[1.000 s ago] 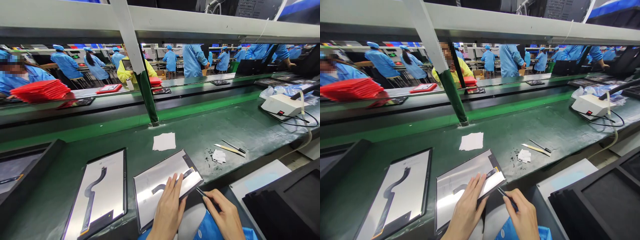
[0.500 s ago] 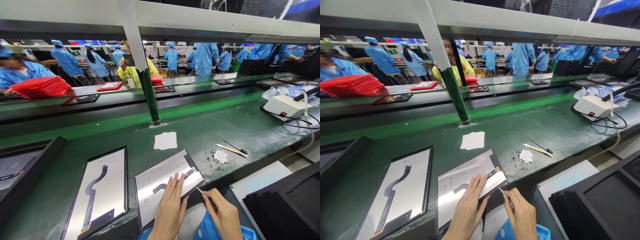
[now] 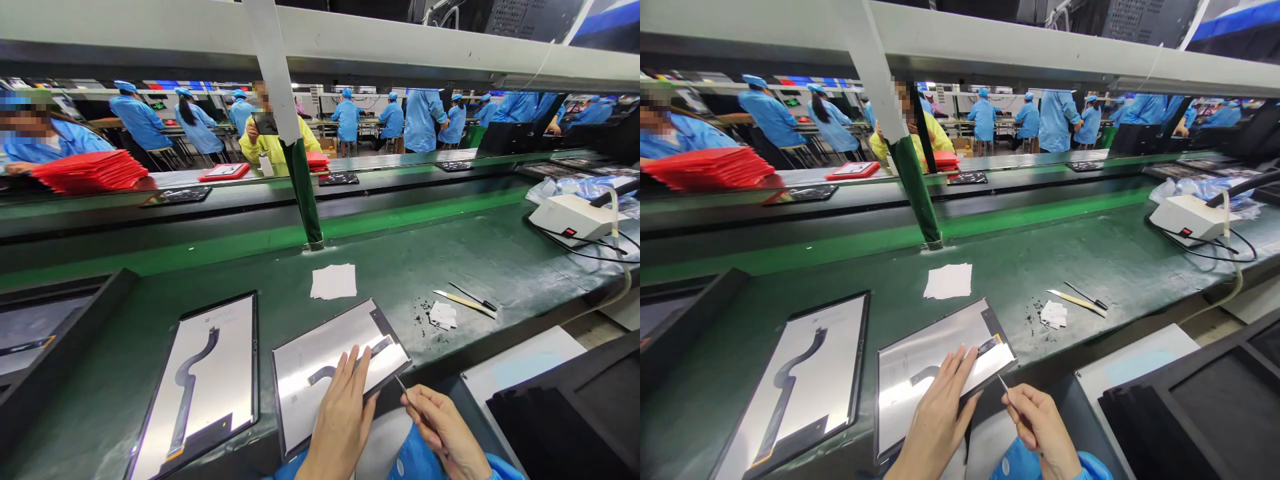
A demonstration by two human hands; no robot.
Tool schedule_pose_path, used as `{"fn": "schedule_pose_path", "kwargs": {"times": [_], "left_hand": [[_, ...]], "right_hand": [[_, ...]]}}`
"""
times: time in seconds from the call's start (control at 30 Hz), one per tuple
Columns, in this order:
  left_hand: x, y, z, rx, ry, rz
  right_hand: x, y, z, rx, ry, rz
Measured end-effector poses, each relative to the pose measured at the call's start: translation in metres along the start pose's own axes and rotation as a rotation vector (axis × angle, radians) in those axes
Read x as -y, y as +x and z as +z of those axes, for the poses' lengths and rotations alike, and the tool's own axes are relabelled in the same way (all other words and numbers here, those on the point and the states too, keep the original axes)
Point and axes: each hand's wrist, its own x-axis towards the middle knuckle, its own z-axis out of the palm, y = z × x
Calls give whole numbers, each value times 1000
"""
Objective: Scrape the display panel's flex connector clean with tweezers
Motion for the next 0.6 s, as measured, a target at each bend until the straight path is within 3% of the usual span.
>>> {"fn": "schedule_pose_path", "kwargs": {"times": [0.6], "left_hand": [[0, 0, 1, 25, -4, 1]], "right_hand": [[7, -3, 7, -50, 226, 66]]}}
